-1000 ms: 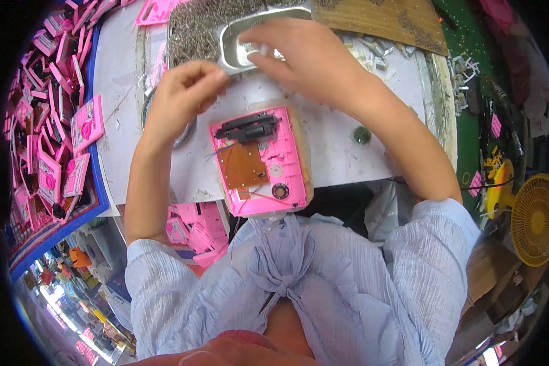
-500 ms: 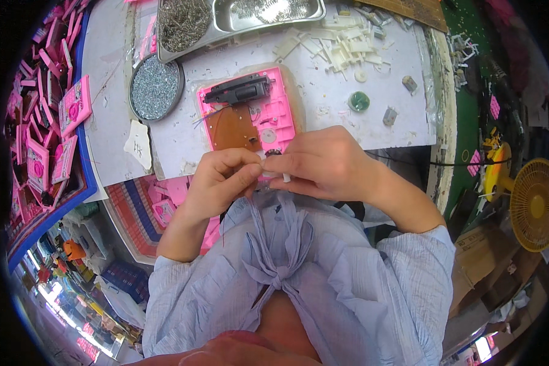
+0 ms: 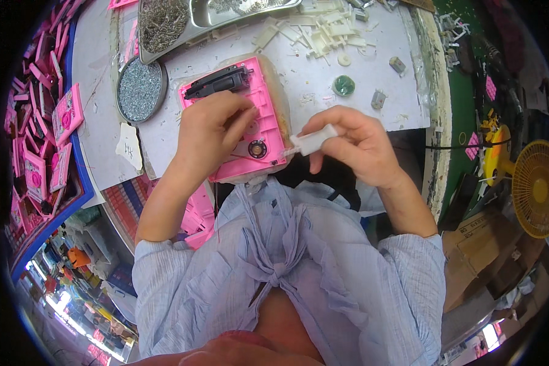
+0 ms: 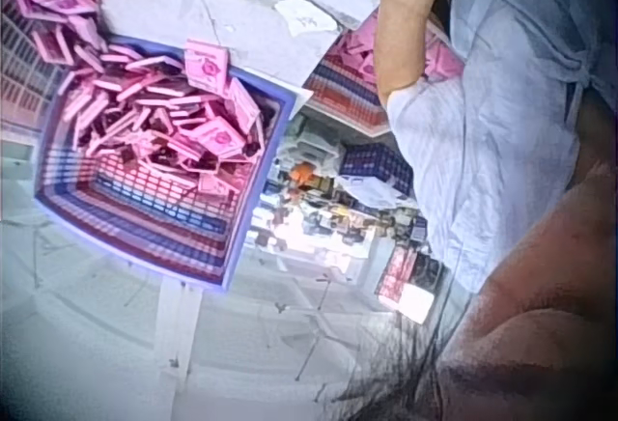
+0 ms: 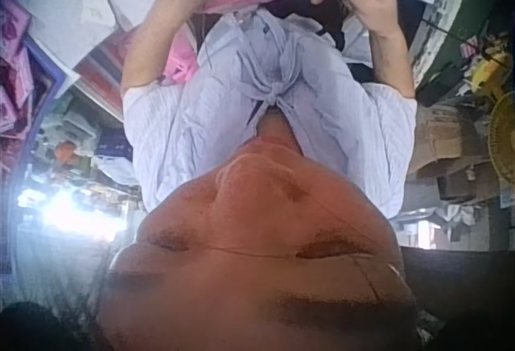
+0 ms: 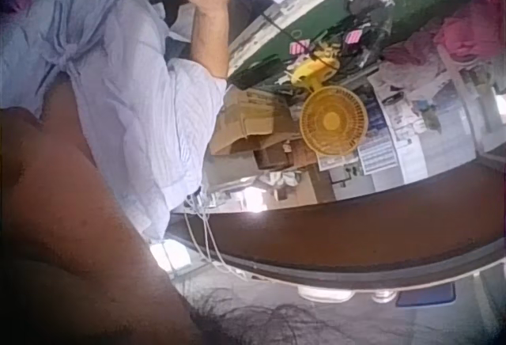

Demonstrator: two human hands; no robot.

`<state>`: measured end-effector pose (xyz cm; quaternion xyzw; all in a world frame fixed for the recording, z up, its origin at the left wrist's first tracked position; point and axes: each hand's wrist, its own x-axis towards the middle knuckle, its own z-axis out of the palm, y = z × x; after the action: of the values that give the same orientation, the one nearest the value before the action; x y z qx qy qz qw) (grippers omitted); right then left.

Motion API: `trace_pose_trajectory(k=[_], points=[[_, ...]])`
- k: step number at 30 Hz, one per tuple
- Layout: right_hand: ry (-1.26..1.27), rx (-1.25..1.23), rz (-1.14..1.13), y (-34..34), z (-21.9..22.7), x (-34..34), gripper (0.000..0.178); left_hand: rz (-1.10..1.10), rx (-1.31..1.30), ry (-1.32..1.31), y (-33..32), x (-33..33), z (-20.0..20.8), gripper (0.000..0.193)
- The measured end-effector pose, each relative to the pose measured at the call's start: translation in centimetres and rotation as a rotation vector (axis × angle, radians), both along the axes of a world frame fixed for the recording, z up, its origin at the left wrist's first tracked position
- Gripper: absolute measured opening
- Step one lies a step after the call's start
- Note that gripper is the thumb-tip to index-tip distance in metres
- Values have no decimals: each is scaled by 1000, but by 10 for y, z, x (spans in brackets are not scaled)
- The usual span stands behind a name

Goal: The recorder is assembling and soldering components inside a pink plastic toy casing.

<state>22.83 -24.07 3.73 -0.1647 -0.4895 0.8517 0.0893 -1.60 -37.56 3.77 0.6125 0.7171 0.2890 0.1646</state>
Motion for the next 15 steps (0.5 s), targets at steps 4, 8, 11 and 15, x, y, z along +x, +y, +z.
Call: trace_pose_trajectory(k=[4, 8, 11, 15], points=[[14, 23, -59, 1, -7, 3, 28, -50, 24, 58, -4, 7, -3, 7], [-30, 185, -97, 0, -2, -4, 29, -133, -42, 255, -2, 10, -3, 16], [-44, 674, -141, 8, -9, -11, 28, -71, 35, 72, -3, 7, -9, 12], [-48, 1031, -84, 5, -6, -29, 31, 141, -17, -386, -20, -8, 7, 8]])
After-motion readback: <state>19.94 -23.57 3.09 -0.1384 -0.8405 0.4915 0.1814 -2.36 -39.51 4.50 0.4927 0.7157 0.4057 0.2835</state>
